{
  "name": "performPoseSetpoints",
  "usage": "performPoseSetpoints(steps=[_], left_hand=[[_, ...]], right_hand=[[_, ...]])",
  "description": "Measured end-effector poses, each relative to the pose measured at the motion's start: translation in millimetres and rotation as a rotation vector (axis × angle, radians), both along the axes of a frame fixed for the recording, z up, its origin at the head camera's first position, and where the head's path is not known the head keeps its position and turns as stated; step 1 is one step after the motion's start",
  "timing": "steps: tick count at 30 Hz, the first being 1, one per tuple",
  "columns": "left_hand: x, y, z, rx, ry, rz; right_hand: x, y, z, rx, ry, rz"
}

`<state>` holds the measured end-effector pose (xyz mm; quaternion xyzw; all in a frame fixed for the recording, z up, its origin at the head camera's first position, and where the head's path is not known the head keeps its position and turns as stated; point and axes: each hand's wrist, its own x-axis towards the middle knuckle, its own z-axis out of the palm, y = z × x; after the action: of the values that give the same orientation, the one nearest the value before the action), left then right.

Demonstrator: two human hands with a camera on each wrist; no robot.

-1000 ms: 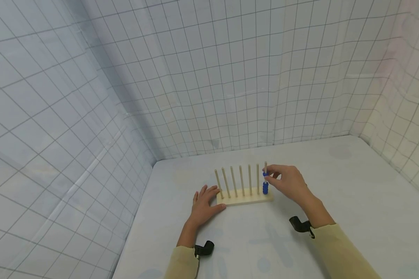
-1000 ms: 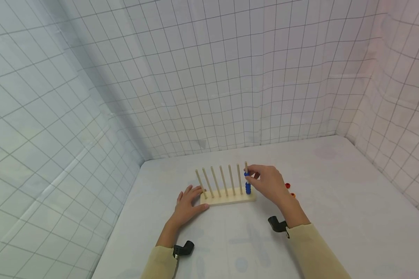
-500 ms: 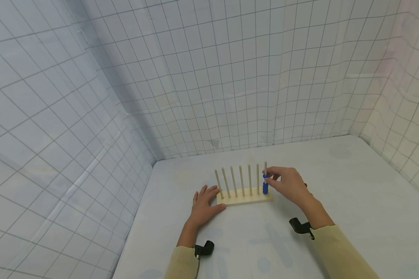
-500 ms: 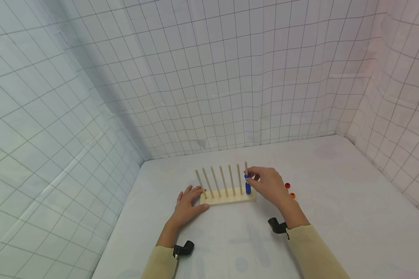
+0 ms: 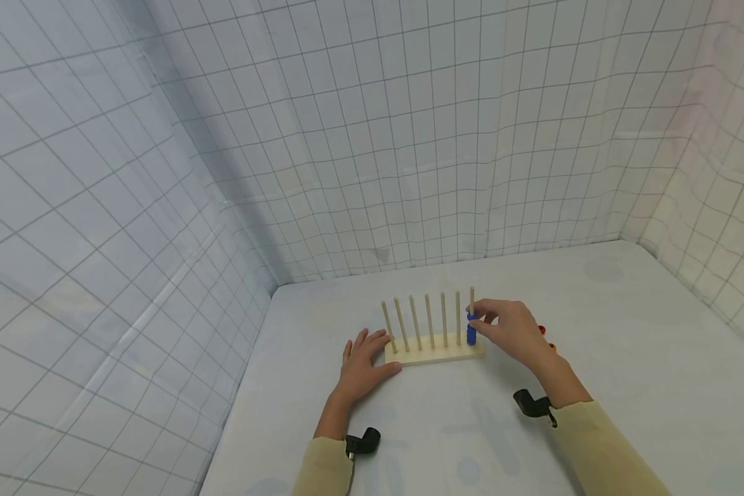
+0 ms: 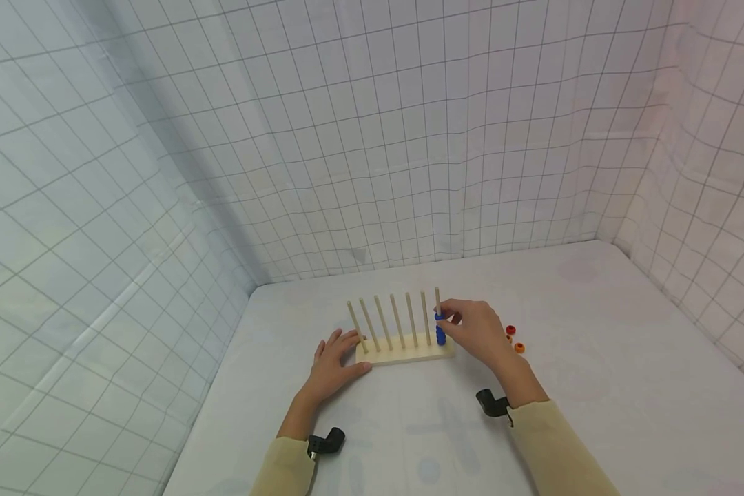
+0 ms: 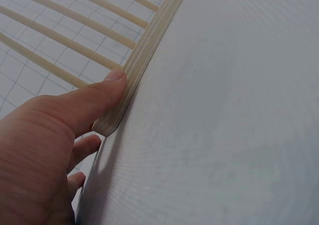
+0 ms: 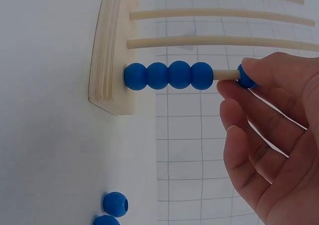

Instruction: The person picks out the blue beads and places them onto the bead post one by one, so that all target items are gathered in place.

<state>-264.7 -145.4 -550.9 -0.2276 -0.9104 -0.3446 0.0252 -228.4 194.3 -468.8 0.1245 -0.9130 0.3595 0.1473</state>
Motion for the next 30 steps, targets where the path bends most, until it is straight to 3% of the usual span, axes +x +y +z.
performPoseSetpoints(steps=[30], left_hand=[[0.0,1,1.6,-0.011,0.008,0.000]], right_hand=[[-1.9,2,-13.8,0.027,-0.052,-0.002]])
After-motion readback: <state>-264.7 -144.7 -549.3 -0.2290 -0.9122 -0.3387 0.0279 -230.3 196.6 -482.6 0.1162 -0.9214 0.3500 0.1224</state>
